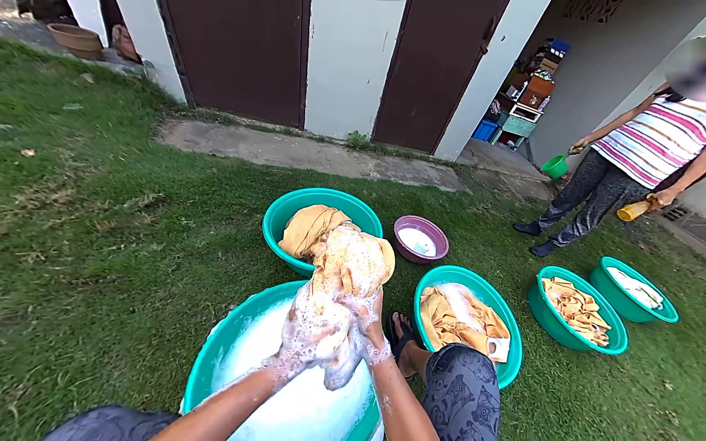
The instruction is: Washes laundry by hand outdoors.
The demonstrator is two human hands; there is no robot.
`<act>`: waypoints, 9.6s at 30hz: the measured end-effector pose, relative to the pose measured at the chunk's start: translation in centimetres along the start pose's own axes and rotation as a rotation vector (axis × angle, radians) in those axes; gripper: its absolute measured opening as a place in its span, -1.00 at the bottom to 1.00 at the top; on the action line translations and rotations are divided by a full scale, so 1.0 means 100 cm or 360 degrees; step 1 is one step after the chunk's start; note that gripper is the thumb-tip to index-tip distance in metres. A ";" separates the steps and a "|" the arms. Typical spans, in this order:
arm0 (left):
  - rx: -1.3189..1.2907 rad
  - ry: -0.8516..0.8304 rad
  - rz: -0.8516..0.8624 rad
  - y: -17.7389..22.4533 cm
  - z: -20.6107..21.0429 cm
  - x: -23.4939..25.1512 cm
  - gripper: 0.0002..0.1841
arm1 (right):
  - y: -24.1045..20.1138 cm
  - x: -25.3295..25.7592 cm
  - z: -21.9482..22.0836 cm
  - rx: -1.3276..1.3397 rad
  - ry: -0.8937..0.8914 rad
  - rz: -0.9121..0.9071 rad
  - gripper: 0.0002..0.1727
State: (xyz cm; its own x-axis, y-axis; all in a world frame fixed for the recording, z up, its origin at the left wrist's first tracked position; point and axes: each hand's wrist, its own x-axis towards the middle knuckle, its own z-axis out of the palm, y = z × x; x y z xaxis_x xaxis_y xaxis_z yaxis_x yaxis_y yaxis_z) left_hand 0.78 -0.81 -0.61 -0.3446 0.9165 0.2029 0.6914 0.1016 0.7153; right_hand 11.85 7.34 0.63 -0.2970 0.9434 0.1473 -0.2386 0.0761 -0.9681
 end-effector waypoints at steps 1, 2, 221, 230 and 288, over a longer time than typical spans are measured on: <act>-0.0006 0.0057 -0.0074 0.002 0.003 -0.002 -0.27 | 0.002 -0.004 0.004 0.0042 -0.0007 -0.0020 -0.06; -0.0060 0.0074 -0.0139 0.003 0.003 -0.003 -0.31 | 0.003 -0.008 0.009 0.0057 -0.0012 -0.0031 -0.11; -0.1870 0.0747 -0.0247 0.116 -0.067 -0.044 -0.82 | 0.011 -0.031 -0.033 0.0407 -0.0771 0.0598 -0.59; -0.1603 -0.0369 -0.0452 -0.017 -0.059 0.015 -0.73 | -0.011 0.009 -0.042 0.0528 -0.1107 0.0426 -0.03; -0.1239 -0.0464 -0.0608 0.016 -0.066 0.011 -0.77 | -0.026 -0.008 -0.007 0.0653 -0.0309 0.0654 -0.63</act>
State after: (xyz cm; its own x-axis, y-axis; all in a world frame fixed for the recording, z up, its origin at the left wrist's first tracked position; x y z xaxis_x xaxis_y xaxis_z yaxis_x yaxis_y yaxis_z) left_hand -2.66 -2.19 5.15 -0.2146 0.9463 -0.2418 -0.0967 0.2258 0.9694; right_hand 13.39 6.58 2.91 -0.5940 0.7903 -0.1503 -0.3937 -0.4485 -0.8024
